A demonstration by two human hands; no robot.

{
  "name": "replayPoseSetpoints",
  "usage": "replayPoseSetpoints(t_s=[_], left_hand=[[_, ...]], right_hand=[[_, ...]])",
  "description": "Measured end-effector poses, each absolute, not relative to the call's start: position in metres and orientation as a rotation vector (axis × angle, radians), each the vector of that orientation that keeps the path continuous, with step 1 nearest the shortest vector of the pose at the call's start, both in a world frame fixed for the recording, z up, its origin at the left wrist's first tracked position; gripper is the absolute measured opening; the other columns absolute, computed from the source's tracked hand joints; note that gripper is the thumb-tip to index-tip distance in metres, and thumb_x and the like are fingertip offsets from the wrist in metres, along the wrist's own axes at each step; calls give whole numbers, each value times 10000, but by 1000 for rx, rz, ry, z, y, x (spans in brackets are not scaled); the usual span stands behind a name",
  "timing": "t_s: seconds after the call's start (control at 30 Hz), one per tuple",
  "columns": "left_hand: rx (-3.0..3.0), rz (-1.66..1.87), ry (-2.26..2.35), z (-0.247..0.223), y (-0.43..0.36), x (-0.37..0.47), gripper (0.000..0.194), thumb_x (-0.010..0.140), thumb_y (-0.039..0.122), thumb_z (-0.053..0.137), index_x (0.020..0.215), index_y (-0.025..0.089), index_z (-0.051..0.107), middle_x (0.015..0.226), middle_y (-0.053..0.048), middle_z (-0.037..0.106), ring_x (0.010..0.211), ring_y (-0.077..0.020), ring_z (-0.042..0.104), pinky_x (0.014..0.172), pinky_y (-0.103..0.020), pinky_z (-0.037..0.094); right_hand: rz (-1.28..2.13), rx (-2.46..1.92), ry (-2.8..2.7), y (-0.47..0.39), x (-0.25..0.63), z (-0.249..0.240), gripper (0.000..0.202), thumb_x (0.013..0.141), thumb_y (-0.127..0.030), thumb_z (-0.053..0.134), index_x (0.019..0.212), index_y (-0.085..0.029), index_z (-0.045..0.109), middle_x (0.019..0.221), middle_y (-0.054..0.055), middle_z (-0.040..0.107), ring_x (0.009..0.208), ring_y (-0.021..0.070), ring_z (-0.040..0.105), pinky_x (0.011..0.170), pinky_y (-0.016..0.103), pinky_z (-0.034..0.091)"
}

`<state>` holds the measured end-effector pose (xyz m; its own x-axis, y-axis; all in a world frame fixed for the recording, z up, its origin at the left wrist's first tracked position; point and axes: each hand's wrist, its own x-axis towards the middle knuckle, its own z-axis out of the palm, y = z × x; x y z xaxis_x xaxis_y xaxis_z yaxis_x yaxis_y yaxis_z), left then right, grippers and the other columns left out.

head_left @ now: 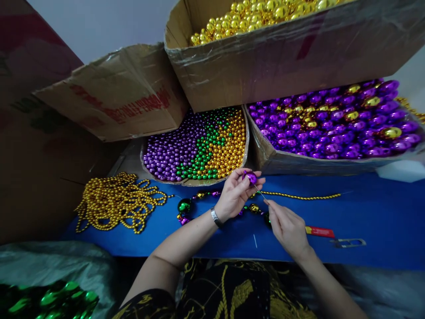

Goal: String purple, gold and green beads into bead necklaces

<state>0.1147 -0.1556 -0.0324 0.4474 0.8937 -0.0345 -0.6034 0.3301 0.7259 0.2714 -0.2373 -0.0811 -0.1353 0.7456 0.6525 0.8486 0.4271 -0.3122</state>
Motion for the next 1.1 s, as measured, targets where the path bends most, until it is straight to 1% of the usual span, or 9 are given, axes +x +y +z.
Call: replayPoseSetpoints(t_s=[0.17,0.3,0.43,0.57,0.63,0.73,0.9,1.0,1.1], left_hand=[[1038,1052,584,-24,-121,102,363,825,438,674,1094,204,605,1230,-112,623,1042,-222,654,859,-331,518],[1630,1266,1031,-15,-36,84,200,853,303,624,1014,186,632,998,-76,675,923,-179,631,841,-296,477],[2092,977,1497,-18,33,84,187,843,195,586,1019,154,635,958,-100,682,893,-219,626,879,-335,445],[2375,630,1702,-26,52,101,265,870,230,545,1104,126,615,1084,-180,641,1039,-294,588,889,-383,449],[2419,549,1748,-28,52,108,284,868,190,520,1132,131,607,1130,-199,619,1102,-323,558,881,-409,456],[2338,656,1690,-25,46,112,286,828,98,520,1090,137,628,1127,-189,620,1122,-319,547,905,-434,451],[1428,1087,1005,-12,-4,104,175,824,160,595,986,144,661,939,-83,675,846,-158,638,842,-327,507],[978,1044,690,-8,-46,98,181,797,195,659,965,132,681,899,-62,696,778,-118,659,803,-279,530],[842,977,617,-9,-74,94,195,771,200,708,944,112,703,942,-84,718,799,-127,679,779,-256,543]], right_hand=[[-191,-1368,-1844,-237,278,-77,261,941,-145,496,1160,-151,636,938,76,739,782,174,711,724,262,561],[-222,-1409,-1816,-238,284,-79,229,944,-161,498,1117,-149,648,852,70,728,703,172,694,662,263,545],[-257,-1397,-1818,-237,283,-80,226,948,-163,494,1117,-147,644,836,71,725,691,173,690,652,269,541],[-257,-1395,-1830,-236,283,-80,214,946,-153,500,1107,-134,640,833,74,722,684,169,686,647,268,538],[-256,-1406,-1833,-235,283,-81,214,943,-152,504,1106,-136,642,842,73,724,694,170,689,656,268,542],[-258,-1402,-1828,-235,283,-83,212,936,-138,511,1103,-127,641,858,81,726,717,175,694,675,271,547],[-227,-1404,-1810,-237,284,-81,223,931,-142,516,1106,-126,653,867,86,730,729,175,697,675,261,553],[-241,-1393,-1807,-236,282,-79,244,944,-158,490,1125,-142,652,886,82,736,749,175,705,695,264,564],[-258,-1376,-1823,-235,279,-78,219,945,-148,492,1100,-126,646,871,81,736,730,165,703,683,259,561]])
